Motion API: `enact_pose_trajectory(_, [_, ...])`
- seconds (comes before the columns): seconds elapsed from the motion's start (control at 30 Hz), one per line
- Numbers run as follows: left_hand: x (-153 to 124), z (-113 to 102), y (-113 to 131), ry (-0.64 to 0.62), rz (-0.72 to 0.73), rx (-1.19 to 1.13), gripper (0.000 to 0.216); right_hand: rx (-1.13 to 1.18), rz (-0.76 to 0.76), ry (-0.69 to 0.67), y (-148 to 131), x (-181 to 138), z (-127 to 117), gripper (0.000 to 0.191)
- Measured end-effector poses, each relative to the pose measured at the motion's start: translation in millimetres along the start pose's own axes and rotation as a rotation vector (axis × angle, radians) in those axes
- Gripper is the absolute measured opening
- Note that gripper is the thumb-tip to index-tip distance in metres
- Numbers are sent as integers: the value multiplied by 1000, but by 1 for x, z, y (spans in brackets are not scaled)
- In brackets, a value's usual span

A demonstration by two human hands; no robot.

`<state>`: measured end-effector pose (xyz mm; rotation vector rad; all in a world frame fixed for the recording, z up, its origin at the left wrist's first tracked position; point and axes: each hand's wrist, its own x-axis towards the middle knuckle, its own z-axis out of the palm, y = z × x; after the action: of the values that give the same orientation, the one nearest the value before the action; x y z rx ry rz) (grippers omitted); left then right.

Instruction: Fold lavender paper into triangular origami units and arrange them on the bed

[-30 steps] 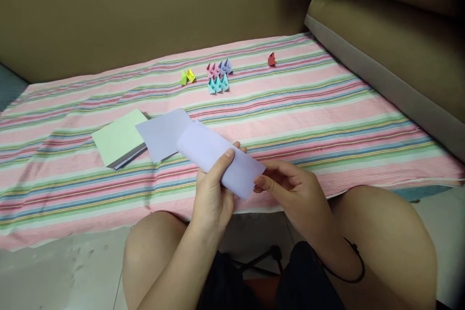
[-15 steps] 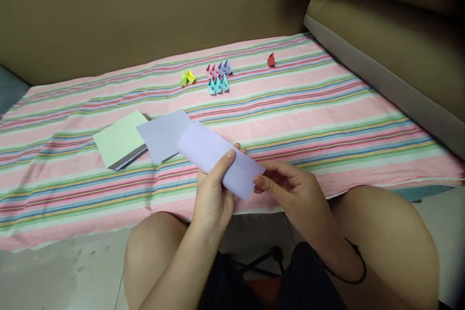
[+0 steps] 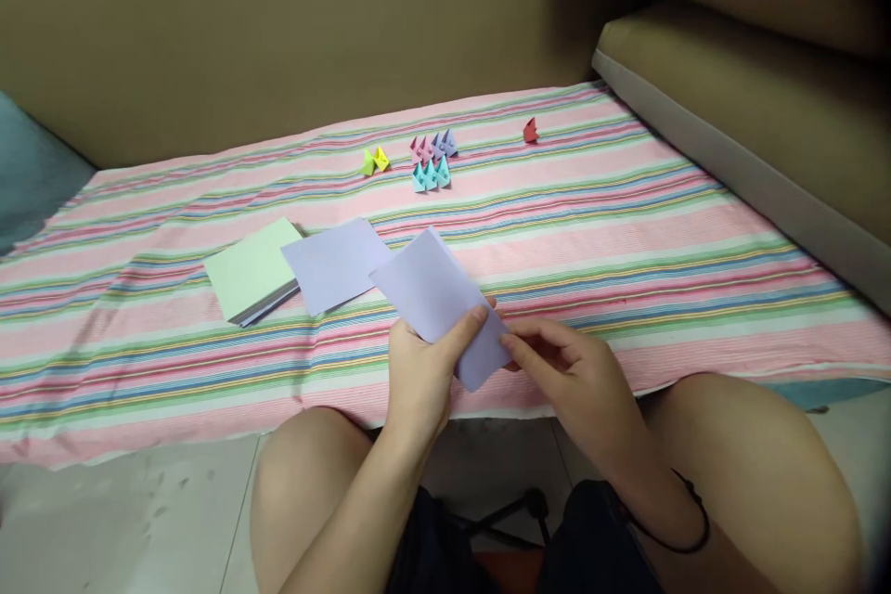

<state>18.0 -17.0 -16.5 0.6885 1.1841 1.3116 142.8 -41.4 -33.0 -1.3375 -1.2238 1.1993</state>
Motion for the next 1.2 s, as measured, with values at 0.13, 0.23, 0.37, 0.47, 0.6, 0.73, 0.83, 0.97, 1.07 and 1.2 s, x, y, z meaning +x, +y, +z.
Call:
enact_pose_trajectory(0.13, [5,-6,-2,-52,24,-65,21,55,26,34,0,-1,2,14])
enact_pose_trajectory(0.23, [10,-10,-3,-45,59,-153,19,96,33,48,1,-1,4,14])
enact_pose_trajectory(0.37, [13,-14,-2,-7,104,-180,19,110,17,45,5,-3,9,13])
enact_pose_trajectory(0.47, [13,-17,-1,9,140,-148,20,91,15,50,8,-4,13,15])
enact_pose_trajectory(0.6, [11,-18,0,4,177,-91,20,43,29,81,12,-6,15,19])
enact_pose_trajectory(0.73, [12,-21,1,-5,224,-29,20,39,30,87,14,-7,15,22])
enact_pose_trajectory(0.83, [16,-25,5,5,242,-29,20,14,11,55,14,-6,16,21])
enact_pose_trajectory(0.97, [20,-31,15,5,230,-105,26,-53,-25,22,14,-7,16,20])
enact_pose_trajectory(1.07, [21,-33,21,2,237,-148,25,-114,-43,-1,15,-8,16,20])
enact_pose_trajectory(1.2, [22,-37,22,46,242,-137,24,-151,-46,-10,17,-9,16,20])
